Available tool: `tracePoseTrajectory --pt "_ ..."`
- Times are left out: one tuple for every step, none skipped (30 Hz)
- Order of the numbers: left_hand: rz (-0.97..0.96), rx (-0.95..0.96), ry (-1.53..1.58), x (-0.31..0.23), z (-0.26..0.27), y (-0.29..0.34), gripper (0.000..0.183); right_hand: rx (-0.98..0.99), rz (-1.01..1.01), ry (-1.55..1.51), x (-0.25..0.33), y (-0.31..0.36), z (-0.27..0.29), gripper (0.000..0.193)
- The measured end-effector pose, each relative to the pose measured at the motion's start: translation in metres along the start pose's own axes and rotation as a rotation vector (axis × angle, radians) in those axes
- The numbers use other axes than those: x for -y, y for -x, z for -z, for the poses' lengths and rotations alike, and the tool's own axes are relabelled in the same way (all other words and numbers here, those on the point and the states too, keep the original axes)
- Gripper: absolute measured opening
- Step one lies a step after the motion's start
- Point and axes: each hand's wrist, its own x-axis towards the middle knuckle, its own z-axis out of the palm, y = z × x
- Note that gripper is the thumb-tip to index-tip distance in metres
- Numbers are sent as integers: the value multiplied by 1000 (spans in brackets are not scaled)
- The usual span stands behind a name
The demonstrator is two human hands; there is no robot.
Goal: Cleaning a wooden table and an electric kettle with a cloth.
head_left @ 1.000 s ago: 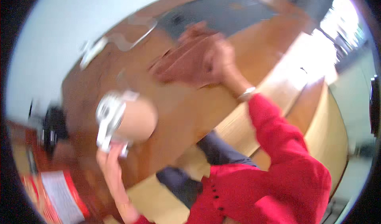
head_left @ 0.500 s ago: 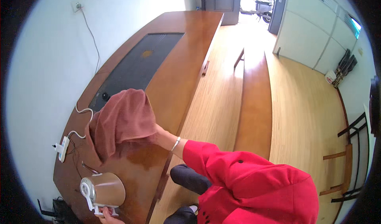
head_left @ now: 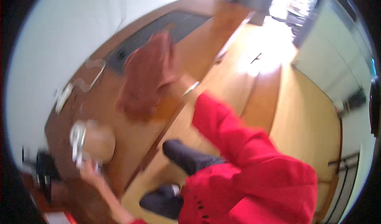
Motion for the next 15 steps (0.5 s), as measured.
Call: tracePoseTrajectory --pt "-87 -27 -8 19 7 -2 18 244 -179 -111 34 0 8 43" --pt "-140 44 -5 17 -9 -4 12 260 -176 -4 -19 -39 27 43" --pt "-91 2 95 9 -22 7 10 -67 -818 -547 12 -65 5 42" --pt "-132 -8 138 3 -33 8 11 41 -631 -428 -10 -77 13 43" --pt "-136 28 146 -2 -25 12 11 141 -447 -322 -30 -77 14 44" --pt "-143 11 179 -6 -15 13 10 177 -459 -365 -24 -74 3 44" --pt "-156 15 156 -4 -12 15 10 311 -286 -106 -7 -75 4 43" --pt "-144 27 135 6 -10 14 9 450 -120 162 0 -75 -2 42" --pt "-147 15 126 5 -8 16 9 475 -170 205 8 -83 -3 43" --pt "-156 3 145 5 -8 18 9 479 -168 195 14 -86 -7 43" --pt "-165 -5 165 4 -8 20 9 440 -14 244 20 -89 -12 40" --pt "-167 -9 162 2 -9 21 9 395 140 293 23 -92 -15 36" --pt "-180 -10 144 0 -11 22 9 349 293 343 26 -94 -17 33" --pt "-191 -11 125 -1 -13 23 9 351 294 339 26 -97 -19 33" --pt "-173 -9 136 -1 -13 24 9 386 462 351 23 -103 -24 33"
